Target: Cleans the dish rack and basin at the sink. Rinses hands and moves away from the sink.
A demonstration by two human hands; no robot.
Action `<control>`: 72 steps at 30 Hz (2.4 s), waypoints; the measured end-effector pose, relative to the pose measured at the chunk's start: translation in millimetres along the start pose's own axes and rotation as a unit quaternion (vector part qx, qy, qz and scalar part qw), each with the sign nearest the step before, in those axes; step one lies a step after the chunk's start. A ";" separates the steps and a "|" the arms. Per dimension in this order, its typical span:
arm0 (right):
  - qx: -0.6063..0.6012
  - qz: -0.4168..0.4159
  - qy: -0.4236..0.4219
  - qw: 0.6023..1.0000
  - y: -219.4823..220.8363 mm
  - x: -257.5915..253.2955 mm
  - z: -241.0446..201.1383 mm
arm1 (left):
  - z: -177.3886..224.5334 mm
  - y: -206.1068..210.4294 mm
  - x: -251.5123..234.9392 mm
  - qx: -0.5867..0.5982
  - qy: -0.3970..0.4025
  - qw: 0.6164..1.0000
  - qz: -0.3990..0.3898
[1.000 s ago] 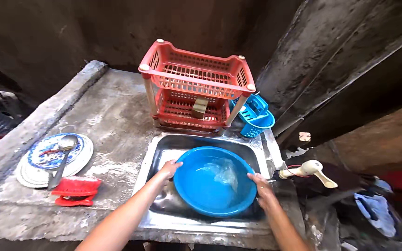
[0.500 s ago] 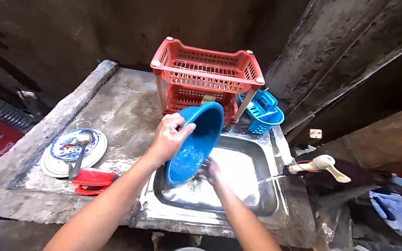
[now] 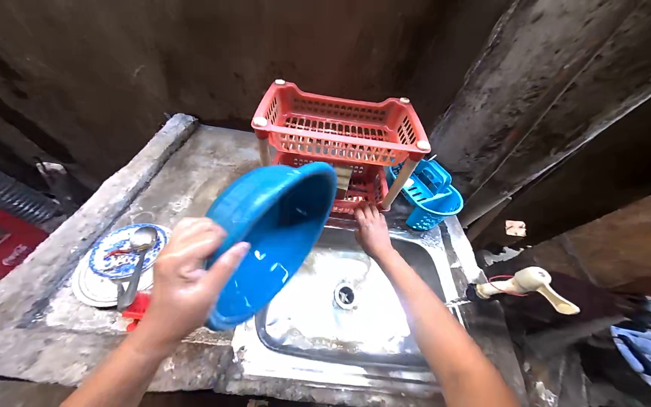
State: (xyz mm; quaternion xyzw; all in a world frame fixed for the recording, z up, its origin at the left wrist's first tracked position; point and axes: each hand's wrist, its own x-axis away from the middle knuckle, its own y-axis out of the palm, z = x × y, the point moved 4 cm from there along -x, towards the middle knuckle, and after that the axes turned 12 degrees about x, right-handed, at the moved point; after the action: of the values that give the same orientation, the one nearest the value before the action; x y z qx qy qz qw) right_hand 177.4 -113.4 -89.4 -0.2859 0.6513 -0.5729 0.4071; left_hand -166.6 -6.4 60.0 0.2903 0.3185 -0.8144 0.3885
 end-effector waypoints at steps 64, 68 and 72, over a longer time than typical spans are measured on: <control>-0.671 0.063 0.487 0.556 -0.1 228.5 99.8 | -47.2 359.7 11.1 0.263 -0.414 0.800 -0.346; -0.635 0.094 0.485 0.595 5.9 202.6 103.5 | -17.6 394.4 93.6 0.335 -0.433 0.774 -0.317; -0.557 0.132 0.502 0.649 4.5 197.2 97.5 | -2.1 419.2 121.7 0.443 -0.478 0.720 -0.239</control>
State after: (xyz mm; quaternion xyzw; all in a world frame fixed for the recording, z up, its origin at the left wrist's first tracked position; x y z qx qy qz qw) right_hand 161.9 -328.1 -135.0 -0.0382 0.9836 -0.0988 -0.1462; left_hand 112.2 -266.9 -151.9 -0.0843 -0.2483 -0.9589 0.1089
